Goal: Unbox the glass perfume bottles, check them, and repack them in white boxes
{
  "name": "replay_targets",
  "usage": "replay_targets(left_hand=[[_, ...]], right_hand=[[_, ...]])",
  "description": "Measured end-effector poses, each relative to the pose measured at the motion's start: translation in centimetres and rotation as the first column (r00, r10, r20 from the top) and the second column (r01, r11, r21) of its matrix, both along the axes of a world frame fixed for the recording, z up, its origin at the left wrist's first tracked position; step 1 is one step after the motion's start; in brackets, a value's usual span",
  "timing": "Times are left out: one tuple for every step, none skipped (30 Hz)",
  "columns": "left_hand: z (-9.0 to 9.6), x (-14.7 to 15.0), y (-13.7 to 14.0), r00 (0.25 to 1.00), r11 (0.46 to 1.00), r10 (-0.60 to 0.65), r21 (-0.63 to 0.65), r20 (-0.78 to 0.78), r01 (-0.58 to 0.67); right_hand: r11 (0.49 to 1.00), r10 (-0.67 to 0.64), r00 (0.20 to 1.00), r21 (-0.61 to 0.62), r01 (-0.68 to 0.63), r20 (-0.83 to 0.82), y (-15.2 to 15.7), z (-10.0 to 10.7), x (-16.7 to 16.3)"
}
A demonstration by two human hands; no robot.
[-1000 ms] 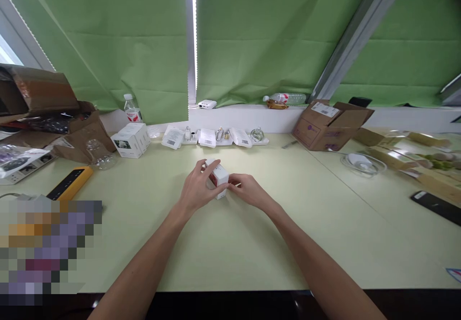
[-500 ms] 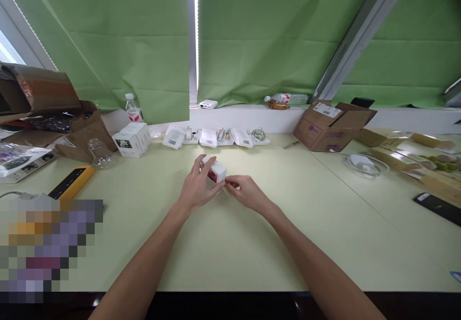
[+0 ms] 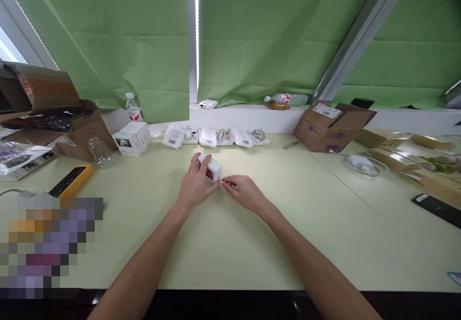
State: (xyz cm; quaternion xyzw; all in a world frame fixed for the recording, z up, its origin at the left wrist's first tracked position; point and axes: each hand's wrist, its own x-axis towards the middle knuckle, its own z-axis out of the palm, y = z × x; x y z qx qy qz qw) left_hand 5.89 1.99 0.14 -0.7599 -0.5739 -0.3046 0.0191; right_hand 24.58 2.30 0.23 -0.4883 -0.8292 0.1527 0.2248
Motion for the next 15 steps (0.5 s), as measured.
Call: replay_targets(left_hand=[[0.0, -0.1, 0.1, 1.000, 1.000, 0.017, -0.003, 0.000, -0.017], [0.0, -0.1, 0.1, 0.999, 0.999, 0.034, -0.007, 0.002, -0.034], [0.0, -0.2, 0.2, 0.999, 0.999, 0.052, -0.012, 0.005, -0.052], [-0.1, -0.3, 0.3, 0.998, 0.997, 0.070, -0.016, 0.008, -0.069], [-0.1, -0.4, 0.4, 0.996, 0.996, 0.086, -0.020, 0.011, -0.085], [0.0, -0.5, 0.4, 0.995, 0.995, 0.101, -0.023, 0.015, -0.100], [0.0, -0.6, 0.5, 0.993, 0.993, 0.115, -0.025, 0.019, -0.114], [0.0, -0.7, 0.6, 0.991, 0.991, 0.129, -0.027, 0.024, -0.128], [0.0, -0.8, 0.7, 0.990, 0.990, 0.142, -0.029, 0.028, -0.141], [0.0, -0.9, 0.8, 0.988, 0.988, 0.154, -0.028, 0.033, -0.153], [0.0, -1.1, 0.8, 0.986, 0.986, 0.165, -0.027, 0.037, -0.164], [-0.1, -1.2, 0.9, 0.983, 0.984, 0.177, -0.023, 0.041, -0.176], [-0.1, -1.4, 1.0, 0.981, 0.982, 0.190, -0.020, 0.045, -0.189], [-0.1, -1.5, 1.1, 0.978, 0.979, 0.202, -0.016, 0.049, -0.201], [-0.1, -1.7, 1.2, 0.975, 0.976, 0.216, -0.012, 0.054, -0.216]], right_hand=[[1.000, -0.009, 1.000, 0.003, 0.009, 0.002, 0.1, -0.1, 0.1], [1.000, -0.017, 1.000, 0.003, 0.017, 0.002, 0.1, -0.2, 0.1], [1.000, -0.021, 1.000, 0.002, 0.021, -0.001, 0.2, -0.3, 0.2], [1.000, -0.023, 1.000, 0.000, 0.023, -0.004, 0.3, -0.4, 0.3], [1.000, -0.023, 1.000, -0.002, 0.023, -0.005, 0.3, -0.5, 0.3], [1.000, -0.025, 1.000, -0.003, 0.025, -0.005, 0.4, -0.5, 0.4], [1.000, -0.029, 1.000, -0.003, 0.029, -0.004, 0.4, -0.6, 0.4], [0.999, -0.033, 0.999, -0.003, 0.033, -0.002, 0.4, -0.6, 0.4], [0.999, -0.036, 0.999, -0.004, 0.036, 0.000, 0.4, -0.6, 0.4], [0.999, -0.038, 0.999, -0.005, 0.038, 0.002, 0.4, -0.5, 0.4], [0.999, -0.039, 0.999, -0.006, 0.039, 0.001, 0.4, -0.5, 0.4], [0.999, -0.038, 0.999, -0.008, 0.038, 0.000, 0.3, -0.5, 0.4], [0.999, -0.036, 0.999, -0.009, 0.036, -0.003, 0.3, -0.4, 0.4], [0.999, -0.034, 0.999, -0.011, 0.034, -0.006, 0.3, -0.4, 0.4], [0.999, -0.033, 0.999, -0.014, 0.033, -0.010, 0.2, -0.3, 0.4]])
